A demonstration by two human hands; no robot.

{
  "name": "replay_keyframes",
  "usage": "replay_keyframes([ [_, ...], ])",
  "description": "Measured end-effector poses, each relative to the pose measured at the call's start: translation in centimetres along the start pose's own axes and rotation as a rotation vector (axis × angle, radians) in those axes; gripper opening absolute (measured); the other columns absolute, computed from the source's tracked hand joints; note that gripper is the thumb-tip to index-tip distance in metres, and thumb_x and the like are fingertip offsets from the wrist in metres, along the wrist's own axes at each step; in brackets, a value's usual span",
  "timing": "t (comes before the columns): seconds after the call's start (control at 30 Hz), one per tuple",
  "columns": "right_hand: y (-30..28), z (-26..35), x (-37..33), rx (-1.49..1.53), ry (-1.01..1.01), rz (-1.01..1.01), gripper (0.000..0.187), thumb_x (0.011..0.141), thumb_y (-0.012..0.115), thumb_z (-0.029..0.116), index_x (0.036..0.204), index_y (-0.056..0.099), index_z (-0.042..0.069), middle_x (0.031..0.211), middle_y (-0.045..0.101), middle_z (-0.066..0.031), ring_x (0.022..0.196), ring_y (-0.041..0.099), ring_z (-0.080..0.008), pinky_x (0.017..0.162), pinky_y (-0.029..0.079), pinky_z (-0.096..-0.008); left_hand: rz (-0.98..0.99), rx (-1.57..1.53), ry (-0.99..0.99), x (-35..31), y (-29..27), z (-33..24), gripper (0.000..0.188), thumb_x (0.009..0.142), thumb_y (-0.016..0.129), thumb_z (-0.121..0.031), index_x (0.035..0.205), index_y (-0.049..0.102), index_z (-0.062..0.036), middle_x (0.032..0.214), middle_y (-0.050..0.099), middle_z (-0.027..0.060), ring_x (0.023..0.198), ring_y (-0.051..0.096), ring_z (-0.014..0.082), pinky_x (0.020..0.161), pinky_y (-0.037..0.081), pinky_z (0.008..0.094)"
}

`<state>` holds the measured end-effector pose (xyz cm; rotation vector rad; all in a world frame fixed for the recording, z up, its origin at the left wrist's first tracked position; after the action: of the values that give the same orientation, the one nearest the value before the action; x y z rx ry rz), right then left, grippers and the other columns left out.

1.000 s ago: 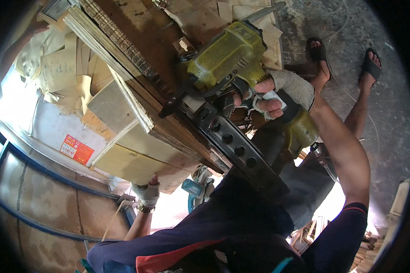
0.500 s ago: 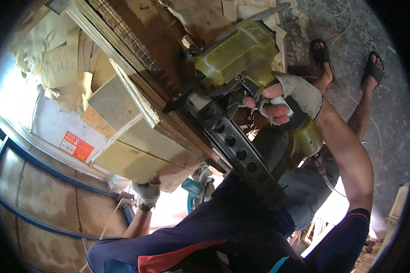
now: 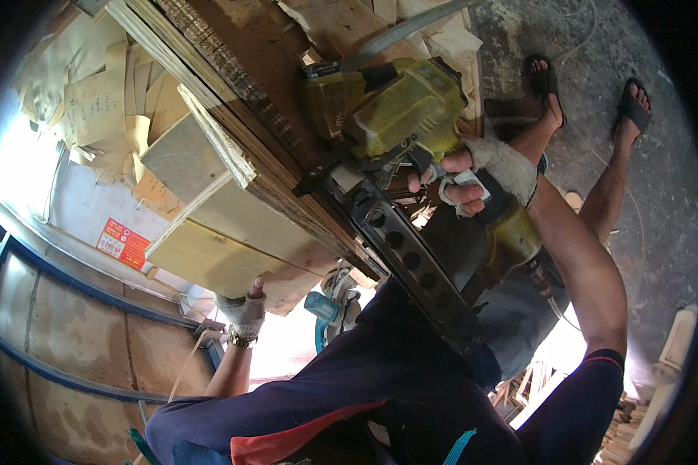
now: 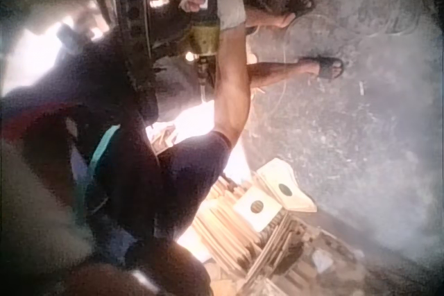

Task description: The person marks and measures wooden pieces, then uses a nail gun to assemble them into small wooden boxes. They handle multiple pieces, align them, and fasten them together on a workbench.

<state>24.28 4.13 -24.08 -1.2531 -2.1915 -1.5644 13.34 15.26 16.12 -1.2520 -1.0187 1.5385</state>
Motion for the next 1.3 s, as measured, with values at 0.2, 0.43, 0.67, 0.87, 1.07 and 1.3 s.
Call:
replay_keyframes([
  [0.2, -0.1, 0.3, -0.4, 0.076, -0.113, -0.054, 0.054, 0.108, 0.062, 0.026, 0.146, 0.047, -0.009, 0.126, 0.055, -0.0122, 0.062, 0.047, -0.0062, 0.055, 0.043, -0.0270, 0.015, -0.101, -0.045, 0.1, 0.1, 0.3, 0.043, 0.085, 0.092, -0.020, 0.112, 0.069, 0.0029, 0.096, 0.074, 0.0077, 0.085, 0.067, 0.0154, 0.079, 0.055, 0.0302],
  [0.43, -0.6, -1.7, -0.3, 0.012, 0.016, 0.138, 0.060, 0.110, 0.059, 0.036, 0.154, 0.040, 0.000, 0.078, 0.056, 0.0000, 0.063, 0.050, -0.0061, 0.061, 0.047, -0.0281, 0.033, -0.026, -0.001, 0.2, 0.1, 0.5, 0.043, 0.086, 0.092, -0.018, 0.114, 0.067, 0.0034, 0.096, 0.073, 0.0076, 0.084, 0.066, 0.0155, 0.079, 0.055, 0.0309],
  [0.67, -1.1, -3.8, 0.4, -0.006, 0.142, 0.171, 0.060, 0.109, 0.059, 0.040, 0.151, 0.044, 0.001, 0.070, 0.052, 0.0029, 0.063, 0.051, -0.0079, 0.067, 0.048, -0.0299, 0.021, -0.083, 0.009, 0.0, 0.0, 0.9, 0.042, 0.087, 0.091, -0.019, 0.114, 0.069, 0.0035, 0.102, 0.075, 0.0095, 0.090, 0.070, 0.0167, 0.083, 0.056, 0.0320],
  [0.87, -1.6, -3.1, 0.0, -0.014, 0.012, -0.007, 0.064, 0.106, 0.064, 0.038, 0.148, 0.046, -0.006, 0.068, 0.049, 0.0041, 0.061, 0.049, -0.0052, 0.059, 0.044, -0.0250, -0.006, -0.100, -0.037, -0.3, 0.0, 0.4, 0.040, 0.087, 0.090, -0.015, 0.113, 0.067, 0.0034, 0.100, 0.072, 0.0077, 0.088, 0.065, 0.0161, 0.083, 0.054, 0.0322],
  [1.07, -0.7, -2.2, 0.3, -0.067, -0.051, -0.050, 0.064, 0.104, 0.066, 0.035, 0.145, 0.046, -0.010, 0.067, 0.048, 0.0045, 0.059, 0.047, -0.0043, 0.055, 0.041, -0.0233, 0.007, -0.075, -0.017, -0.2, 0.0, 0.2, 0.040, 0.087, 0.090, -0.015, 0.113, 0.066, 0.0026, 0.096, 0.071, 0.0071, 0.084, 0.064, 0.0138, 0.078, 0.054, 0.0307],
  [1.3, -0.6, -4.0, 0.6, -0.025, 0.122, 0.164, 0.060, 0.109, 0.060, 0.037, 0.152, 0.041, 0.000, 0.066, 0.050, 0.0020, 0.059, 0.050, -0.0088, 0.063, 0.045, -0.0298, -0.013, -0.096, -0.020, -0.3, -0.4, 1.3, 0.041, 0.085, 0.091, -0.013, 0.113, 0.066, 0.0021, 0.098, 0.071, 0.0075, 0.083, 0.065, 0.0131, 0.077, 0.054, 0.0301],
])
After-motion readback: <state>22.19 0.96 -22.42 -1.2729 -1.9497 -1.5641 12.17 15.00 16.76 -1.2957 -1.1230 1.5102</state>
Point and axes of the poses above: each hand's wrist, its own x-axis towards the middle knuckle, its own y-axis out of the palm, z = x × y, the point moved 10 cm from there along x, towards the middle knuckle
